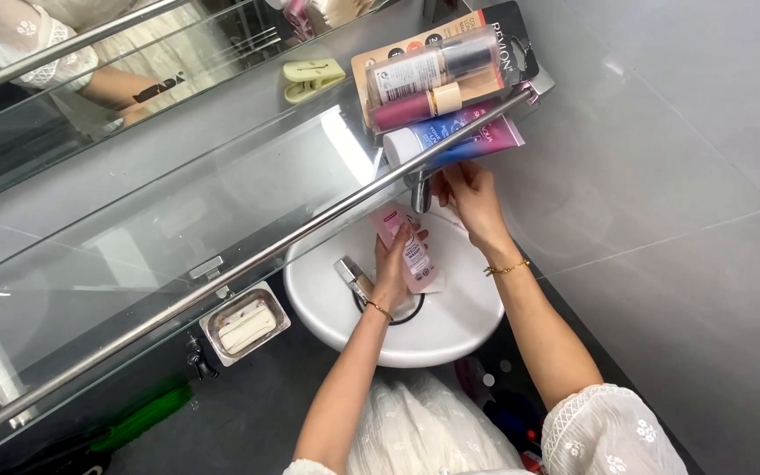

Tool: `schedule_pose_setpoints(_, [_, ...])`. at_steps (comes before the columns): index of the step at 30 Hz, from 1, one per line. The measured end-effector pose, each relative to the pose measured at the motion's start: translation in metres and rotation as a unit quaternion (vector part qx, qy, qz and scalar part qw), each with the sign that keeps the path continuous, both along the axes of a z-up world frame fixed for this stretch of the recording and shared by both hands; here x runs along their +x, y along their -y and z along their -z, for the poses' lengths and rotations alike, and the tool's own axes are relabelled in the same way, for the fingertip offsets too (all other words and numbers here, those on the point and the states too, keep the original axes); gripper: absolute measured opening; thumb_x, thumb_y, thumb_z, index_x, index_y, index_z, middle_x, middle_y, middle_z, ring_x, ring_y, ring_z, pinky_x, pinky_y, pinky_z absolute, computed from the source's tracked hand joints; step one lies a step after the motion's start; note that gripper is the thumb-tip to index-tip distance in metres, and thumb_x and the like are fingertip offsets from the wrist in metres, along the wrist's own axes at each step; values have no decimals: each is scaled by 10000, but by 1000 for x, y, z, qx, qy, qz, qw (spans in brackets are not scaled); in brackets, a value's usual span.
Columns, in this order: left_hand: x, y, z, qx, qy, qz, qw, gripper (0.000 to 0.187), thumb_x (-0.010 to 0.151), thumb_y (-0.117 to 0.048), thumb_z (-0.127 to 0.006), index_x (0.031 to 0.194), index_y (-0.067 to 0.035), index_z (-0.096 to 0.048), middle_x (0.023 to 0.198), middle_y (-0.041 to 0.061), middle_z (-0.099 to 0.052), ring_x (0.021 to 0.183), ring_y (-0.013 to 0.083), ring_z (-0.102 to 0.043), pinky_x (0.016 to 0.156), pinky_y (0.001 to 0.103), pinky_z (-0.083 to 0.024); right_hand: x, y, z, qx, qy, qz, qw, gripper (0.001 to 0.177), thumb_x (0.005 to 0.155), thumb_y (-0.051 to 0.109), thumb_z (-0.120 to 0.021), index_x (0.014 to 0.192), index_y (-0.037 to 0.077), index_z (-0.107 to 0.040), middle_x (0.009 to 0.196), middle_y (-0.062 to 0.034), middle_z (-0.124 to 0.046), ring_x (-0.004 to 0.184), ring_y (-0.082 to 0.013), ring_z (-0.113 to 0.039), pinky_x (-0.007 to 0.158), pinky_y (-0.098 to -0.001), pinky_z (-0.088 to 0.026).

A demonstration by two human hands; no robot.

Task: Organizing various cosmetic products and accessories from the floor and sink onto a bathroom shelf.

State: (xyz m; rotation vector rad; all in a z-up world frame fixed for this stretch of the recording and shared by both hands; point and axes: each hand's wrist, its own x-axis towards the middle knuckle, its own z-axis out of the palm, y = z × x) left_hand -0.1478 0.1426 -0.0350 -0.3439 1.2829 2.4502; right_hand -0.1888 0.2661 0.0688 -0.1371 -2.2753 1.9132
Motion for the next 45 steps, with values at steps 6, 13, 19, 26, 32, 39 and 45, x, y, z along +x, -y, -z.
schedule_pose_setpoints(6, [-8,-25,7,38,54,-11,998,740,904,-628,-521,1417,-130,-331,1289,162,-591,1189,254,-574,1013,409,-467,13,9,-4,6,-5,20,1000,275,1020,154,-389,986,36,-635,771,-102,-657,674,-160,-588,655,-266,-388])
schedule_pose_setpoints(13, [-7,-22,-42,-15,130,-98,987,908,855,-783,-276,1509,-153,-283,1568,88,-282,1424,234,-288,1199,384,-209,52,20,62,272,57,61,959,357,1011,200,-436,1284,1,-553,1249,-227,-549,1163,-385,-522,927,-513,-431])
schedule_pose_setpoints(19, [2,-16,-50,-10,124,-74,989,966,854,-804,-184,1548,-141,-78,1612,114,-65,1475,276,-93,1209,420,-79,11,1,77,593,-77,137,790,377,894,134,-658,1261,74,-592,1196,-129,-497,1076,-296,-484,787,-398,-432])
schedule_pose_setpoints(26, [-9,-18,9,61,100,-73,990,902,867,-816,-51,1535,-241,140,1605,44,171,1481,238,96,1204,416,29,34,9,87,439,-12,79,895,170,939,163,-585,1080,110,-665,932,-76,-576,917,-283,-606,777,-386,-503])
schedule_pose_setpoints(32, [6,-8,39,138,106,-49,984,904,858,-807,-128,1540,-218,-53,1596,53,-65,1437,242,-94,1179,434,-73,82,82,42,293,-25,-85,952,449,1019,203,-341,1436,66,-435,1457,-260,-383,1375,-459,-263,1125,-541,-198])
schedule_pose_setpoints(39, [11,-9,-61,31,156,-81,984,944,818,-844,-111,1553,-251,-88,1618,39,-100,1472,244,-135,1204,396,-123,87,70,56,266,51,-83,959,471,1014,224,-351,1464,90,-376,1477,-229,-372,1381,-425,-288,1133,-519,-224])
schedule_pose_setpoints(45, [1,-9,-25,-100,172,-90,976,937,868,-793,-106,1542,-143,-151,1608,86,-118,1473,248,-128,1217,389,-74,62,39,98,225,156,-71,959,508,1011,342,-357,1462,109,-383,1470,-190,-403,1376,-367,-345,1135,-489,-267])
